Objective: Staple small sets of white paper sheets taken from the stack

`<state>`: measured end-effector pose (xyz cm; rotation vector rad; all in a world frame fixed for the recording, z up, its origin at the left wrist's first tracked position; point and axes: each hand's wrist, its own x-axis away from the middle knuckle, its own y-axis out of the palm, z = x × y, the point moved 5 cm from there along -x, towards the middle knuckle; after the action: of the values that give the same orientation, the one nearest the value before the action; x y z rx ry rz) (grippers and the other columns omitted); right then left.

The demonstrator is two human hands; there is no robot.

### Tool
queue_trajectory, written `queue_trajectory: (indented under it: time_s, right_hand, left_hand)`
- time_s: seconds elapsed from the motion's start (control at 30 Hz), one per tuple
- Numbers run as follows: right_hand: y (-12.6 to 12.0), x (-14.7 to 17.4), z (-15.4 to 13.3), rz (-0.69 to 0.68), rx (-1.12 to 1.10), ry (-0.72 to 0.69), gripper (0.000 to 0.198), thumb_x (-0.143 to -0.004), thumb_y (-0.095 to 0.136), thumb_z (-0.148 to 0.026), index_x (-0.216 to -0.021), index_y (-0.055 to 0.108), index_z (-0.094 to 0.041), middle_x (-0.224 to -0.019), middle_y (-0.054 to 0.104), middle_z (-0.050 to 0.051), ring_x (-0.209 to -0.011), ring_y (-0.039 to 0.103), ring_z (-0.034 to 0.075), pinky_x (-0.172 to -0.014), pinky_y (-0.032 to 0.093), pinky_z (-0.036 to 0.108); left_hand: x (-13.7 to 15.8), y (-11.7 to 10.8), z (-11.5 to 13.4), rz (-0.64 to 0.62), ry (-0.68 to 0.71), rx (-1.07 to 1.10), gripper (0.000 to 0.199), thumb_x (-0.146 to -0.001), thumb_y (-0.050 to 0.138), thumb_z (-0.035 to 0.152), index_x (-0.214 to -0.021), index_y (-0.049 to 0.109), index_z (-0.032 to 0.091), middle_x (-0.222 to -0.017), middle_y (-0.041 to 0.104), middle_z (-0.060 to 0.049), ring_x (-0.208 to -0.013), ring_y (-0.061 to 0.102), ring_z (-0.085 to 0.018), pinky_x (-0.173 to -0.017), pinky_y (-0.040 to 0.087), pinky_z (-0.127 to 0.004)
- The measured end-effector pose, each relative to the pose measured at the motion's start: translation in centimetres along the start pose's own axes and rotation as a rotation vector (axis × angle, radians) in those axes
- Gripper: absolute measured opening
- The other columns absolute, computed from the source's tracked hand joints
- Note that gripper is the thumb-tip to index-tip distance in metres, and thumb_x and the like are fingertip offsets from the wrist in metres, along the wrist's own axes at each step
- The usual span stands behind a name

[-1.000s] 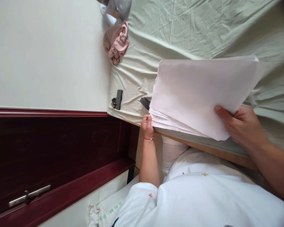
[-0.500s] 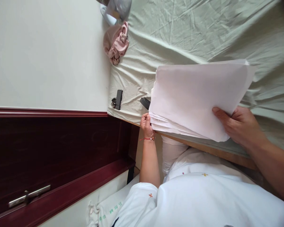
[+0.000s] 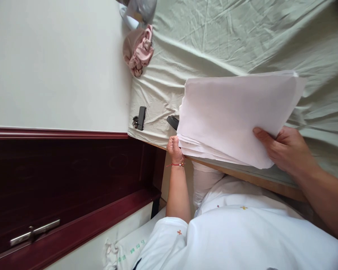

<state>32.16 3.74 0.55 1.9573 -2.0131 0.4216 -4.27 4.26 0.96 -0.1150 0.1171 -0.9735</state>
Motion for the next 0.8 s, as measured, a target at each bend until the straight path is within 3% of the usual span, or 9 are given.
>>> queue_trajectory:
  time_s: [0.13, 0.23, 0.33, 0.53, 0.8]
  right_hand:
    - [0.04, 0.00, -0.21, -0.013, -0.007, -0.001, 0.042, -0.080, 0.068, -0.061, -0.083, 0.076, -0.020, -0.084, 0.076, 0.004, -0.068, 0.062, 0.018, -0.054, 0.047, 0.028]
    - [0.04, 0.03, -0.41, -0.025, 0.007, -0.003, 0.042, -0.080, 0.068, -0.060, -0.080, 0.075, -0.019, -0.081, 0.075, 0.004, -0.066, 0.061, 0.018, -0.052, 0.046, 0.027]
    - [0.12, 0.08, -0.58, -0.045, 0.026, -0.002, 0.041, -0.080, 0.067, -0.060, -0.075, 0.073, -0.019, -0.076, 0.074, 0.003, -0.062, 0.059, 0.017, -0.050, 0.044, 0.026]
    - [0.20, 0.08, -0.64, -0.050, 0.049, -0.020, 0.039, -0.080, 0.066, -0.058, -0.075, 0.073, -0.020, -0.074, 0.073, 0.002, -0.060, 0.057, 0.016, -0.049, 0.042, 0.026]
    - [0.20, 0.03, -0.46, -0.063, 0.046, -0.010, 0.042, -0.080, 0.066, -0.061, -0.074, 0.072, -0.020, -0.073, 0.072, 0.002, -0.059, 0.056, 0.015, -0.049, 0.043, 0.025]
  left_hand:
    - [0.21, 0.41, 0.15, -0.025, -0.013, 0.047, 0.050, -0.077, 0.074, 0.066, -0.076, 0.059, 0.018, -0.069, 0.051, 0.003, -0.066, 0.048, -0.011, -0.066, 0.041, -0.024]
    - [0.18, 0.31, 0.11, -0.006, -0.040, 0.027, 0.051, -0.069, 0.082, 0.062, -0.087, 0.064, 0.018, -0.077, 0.058, 0.001, -0.072, 0.053, -0.011, -0.070, 0.043, -0.024]
    - [0.03, 0.02, 0.06, 0.020, -0.034, -0.016, 0.048, -0.065, 0.086, 0.055, -0.085, 0.063, 0.018, -0.077, 0.056, 0.003, -0.072, 0.051, -0.010, -0.072, 0.042, -0.022]
    - [-0.04, -0.06, 0.23, 0.013, 0.019, -0.122, 0.040, -0.076, 0.076, 0.054, -0.076, 0.058, 0.018, -0.069, 0.047, 0.005, -0.066, 0.043, -0.009, -0.066, 0.037, -0.021]
    - [0.10, 0.12, 0.56, 0.034, 0.012, -0.032, 0.045, -0.074, 0.079, 0.057, -0.071, 0.056, 0.018, -0.063, 0.043, 0.006, -0.061, 0.041, -0.008, -0.060, 0.035, -0.021]
